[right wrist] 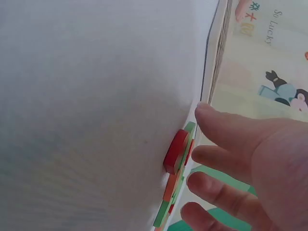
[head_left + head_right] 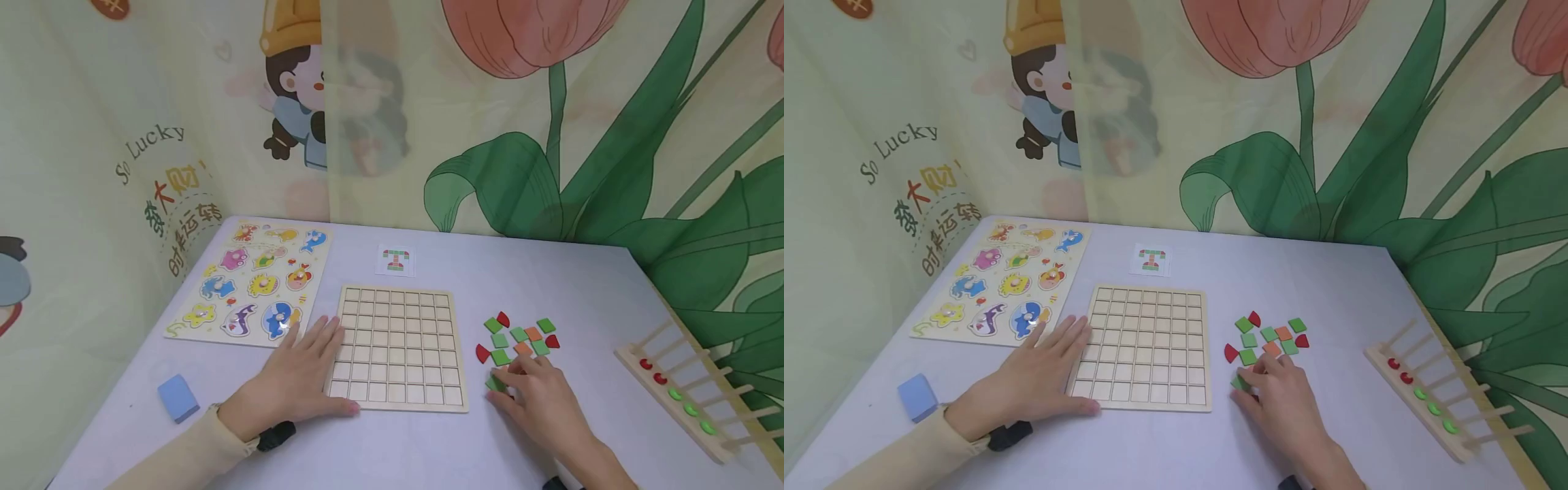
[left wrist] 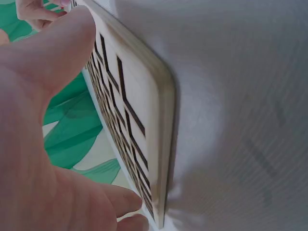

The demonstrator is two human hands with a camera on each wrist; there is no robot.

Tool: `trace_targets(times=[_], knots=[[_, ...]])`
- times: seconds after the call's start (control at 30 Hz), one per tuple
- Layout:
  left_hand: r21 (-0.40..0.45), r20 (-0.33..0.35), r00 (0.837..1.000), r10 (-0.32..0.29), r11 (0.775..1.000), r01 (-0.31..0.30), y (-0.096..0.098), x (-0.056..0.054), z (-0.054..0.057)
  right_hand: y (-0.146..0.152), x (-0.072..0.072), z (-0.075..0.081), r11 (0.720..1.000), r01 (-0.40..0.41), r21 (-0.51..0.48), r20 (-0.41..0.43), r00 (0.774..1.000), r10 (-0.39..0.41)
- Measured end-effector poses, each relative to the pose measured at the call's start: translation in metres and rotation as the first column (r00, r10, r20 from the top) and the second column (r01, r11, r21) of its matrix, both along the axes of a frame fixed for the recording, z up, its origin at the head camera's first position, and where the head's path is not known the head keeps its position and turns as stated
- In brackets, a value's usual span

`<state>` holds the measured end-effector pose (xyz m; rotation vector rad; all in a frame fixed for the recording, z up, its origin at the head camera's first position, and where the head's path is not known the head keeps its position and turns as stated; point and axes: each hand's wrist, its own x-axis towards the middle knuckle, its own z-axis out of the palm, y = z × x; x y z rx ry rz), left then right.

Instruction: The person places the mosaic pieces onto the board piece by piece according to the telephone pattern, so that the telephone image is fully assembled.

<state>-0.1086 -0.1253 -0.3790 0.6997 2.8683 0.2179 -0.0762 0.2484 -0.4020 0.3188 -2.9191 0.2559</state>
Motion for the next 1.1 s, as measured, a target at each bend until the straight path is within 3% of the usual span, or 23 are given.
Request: trace_targets(times=[0.33, 0.7, 1.1], knots=[[-0.027, 0.073, 0.997, 0.031, 0.999, -0.029, 0.0057, -0.0006, -0.0035, -0.0063, -0.0016, -0.0011, 0.997, -0.026, 0.067, 0.029, 0.999, 0.024], [-0.042, 0.069, 0.997, 0.026, 0.999, -0.024, 0.0084, -0.0014, -0.0034, -0.0059, -0.0001, -0.0017, 0.996, -0.082, 0.026, -0.006, 0.997, 0.082], [-0.051, 0.064, 0.998, 0.024, 0.998, -0.021, 0.0085, -0.0024, -0.0044, -0.0064, -0.0043, 0.0001, 0.997, -0.081, -0.012, 0.042, 0.996, 0.081]])
